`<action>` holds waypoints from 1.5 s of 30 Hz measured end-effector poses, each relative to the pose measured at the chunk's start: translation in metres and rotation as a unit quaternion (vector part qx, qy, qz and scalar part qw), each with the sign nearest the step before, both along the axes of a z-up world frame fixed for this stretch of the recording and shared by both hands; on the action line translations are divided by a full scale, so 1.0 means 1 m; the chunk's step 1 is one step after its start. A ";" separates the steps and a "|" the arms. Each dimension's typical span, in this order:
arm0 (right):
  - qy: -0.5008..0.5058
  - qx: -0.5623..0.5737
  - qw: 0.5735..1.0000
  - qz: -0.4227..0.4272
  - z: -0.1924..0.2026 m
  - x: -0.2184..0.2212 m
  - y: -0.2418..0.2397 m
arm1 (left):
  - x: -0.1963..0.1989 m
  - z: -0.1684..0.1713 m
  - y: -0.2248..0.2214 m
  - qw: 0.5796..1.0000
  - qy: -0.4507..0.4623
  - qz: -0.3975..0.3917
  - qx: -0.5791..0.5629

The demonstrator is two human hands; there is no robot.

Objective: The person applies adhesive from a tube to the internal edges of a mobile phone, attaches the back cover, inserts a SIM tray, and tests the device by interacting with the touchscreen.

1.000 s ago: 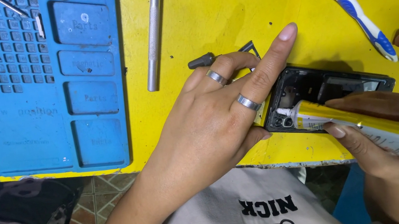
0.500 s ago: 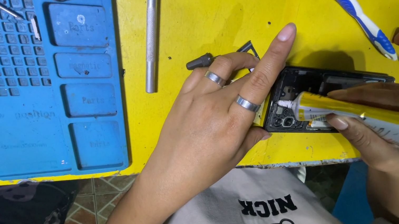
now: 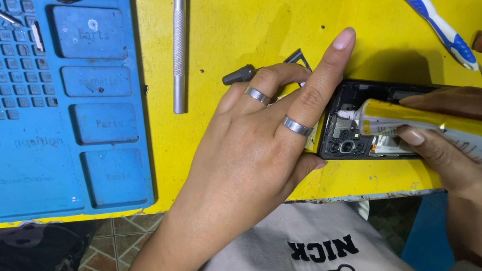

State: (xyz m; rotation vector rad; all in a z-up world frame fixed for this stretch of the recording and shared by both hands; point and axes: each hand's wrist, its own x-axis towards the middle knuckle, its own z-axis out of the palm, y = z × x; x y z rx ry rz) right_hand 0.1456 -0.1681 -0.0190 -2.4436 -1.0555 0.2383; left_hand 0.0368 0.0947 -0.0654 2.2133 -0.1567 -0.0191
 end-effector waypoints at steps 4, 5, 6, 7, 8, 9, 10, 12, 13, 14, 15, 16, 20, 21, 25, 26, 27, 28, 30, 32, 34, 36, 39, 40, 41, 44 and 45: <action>0.008 -0.005 1.000 -0.010 -0.004 0.004 -0.006 | 0.000 0.001 0.000 1.000 -0.001 -0.002 0.004; -0.002 -0.006 1.000 0.006 -0.004 0.006 -0.006 | 0.000 0.000 0.000 1.000 0.001 -0.002 0.003; -0.012 -0.006 1.000 0.022 -0.005 0.007 -0.007 | 0.000 0.000 0.000 1.000 0.003 -0.001 0.003; -0.013 -0.006 1.000 0.022 -0.004 0.008 -0.006 | 0.000 0.000 0.000 1.000 0.003 -0.002 0.003; -0.014 -0.009 0.999 0.028 -0.003 0.009 -0.006 | 0.000 0.000 0.000 1.000 0.002 -0.002 0.005; -0.015 -0.012 0.999 0.034 -0.002 0.010 -0.005 | 0.001 0.000 0.000 1.000 0.000 -0.002 0.007; -0.016 -0.012 0.999 0.034 -0.003 0.011 -0.005 | 0.001 0.000 0.000 1.000 0.000 -0.003 0.007; 0.002 -0.013 1.000 0.025 -0.003 0.012 -0.005 | 0.000 -0.001 0.000 1.000 -0.002 0.000 0.007; 0.002 -0.013 1.000 0.025 -0.004 0.012 -0.007 | 0.001 0.000 0.000 1.000 -0.002 -0.001 0.007; 0.001 -0.015 1.000 0.014 -0.005 0.012 -0.009 | 0.001 0.001 0.000 1.000 0.000 -0.002 0.012; 0.001 -0.016 1.000 0.003 -0.006 0.012 -0.011 | 0.002 0.001 0.000 1.000 0.002 -0.004 0.018; 0.000 -0.016 1.000 0.003 -0.005 0.011 -0.010 | 0.002 0.001 0.000 1.000 0.002 -0.005 0.018; 0.020 -0.028 0.999 -0.021 -0.004 0.014 -0.005 | 0.001 0.002 0.001 1.000 0.008 -0.002 0.004; 0.028 -0.026 0.999 -0.015 -0.004 0.016 -0.005 | 0.001 0.002 0.001 1.000 0.007 -0.001 0.001; 0.039 -0.021 0.998 -0.035 -0.003 0.016 -0.004 | 0.002 0.003 0.001 1.000 0.008 -0.002 -0.001; 0.028 -0.025 0.999 -0.024 -0.005 0.018 -0.007 | 0.002 0.003 0.001 1.000 0.005 -0.002 0.006; 0.018 -0.029 0.999 -0.013 -0.007 0.020 -0.011 | 0.002 0.003 0.001 1.000 0.003 -0.003 0.013; 0.018 -0.030 0.999 -0.014 -0.007 0.020 -0.008 | 0.001 0.003 0.001 1.000 0.004 -0.004 0.013; 0.043 0.007 0.999 -0.005 -0.007 0.022 -0.004 | 0.001 0.003 0.001 1.000 0.003 -0.002 0.009; 0.055 0.027 0.998 -0.013 -0.016 0.022 -0.015 | 0.001 0.002 0.000 1.000 0.005 -0.002 0.000; 0.068 0.046 0.996 -0.021 -0.017 0.023 -0.015 | 0.002 0.002 0.000 1.000 0.007 -0.003 -0.010; 0.101 0.048 0.993 -0.033 -0.012 0.023 -0.005 | 0.003 0.003 -0.002 0.999 0.042 -0.014 -0.011; 0.061 0.048 0.997 0.008 -0.015 0.027 -0.012 | 0.005 0.005 -0.003 0.998 0.018 -0.011 0.054; 0.062 0.047 0.997 0.006 -0.016 0.027 -0.010 | 0.005 0.002 -0.004 0.998 0.018 -0.012 0.054; 0.072 0.073 0.995 0.003 -0.018 0.027 -0.009 | 0.005 -0.001 -0.006 0.999 0.024 -0.007 0.043; 0.062 0.071 0.995 -0.015 -0.017 0.026 -0.009 | 0.004 -0.001 -0.003 0.999 0.012 -0.004 0.032; 0.041 0.044 0.998 -0.029 -0.015 0.025 -0.009 | 0.004 0.001 -0.002 0.999 -0.007 -0.005 0.032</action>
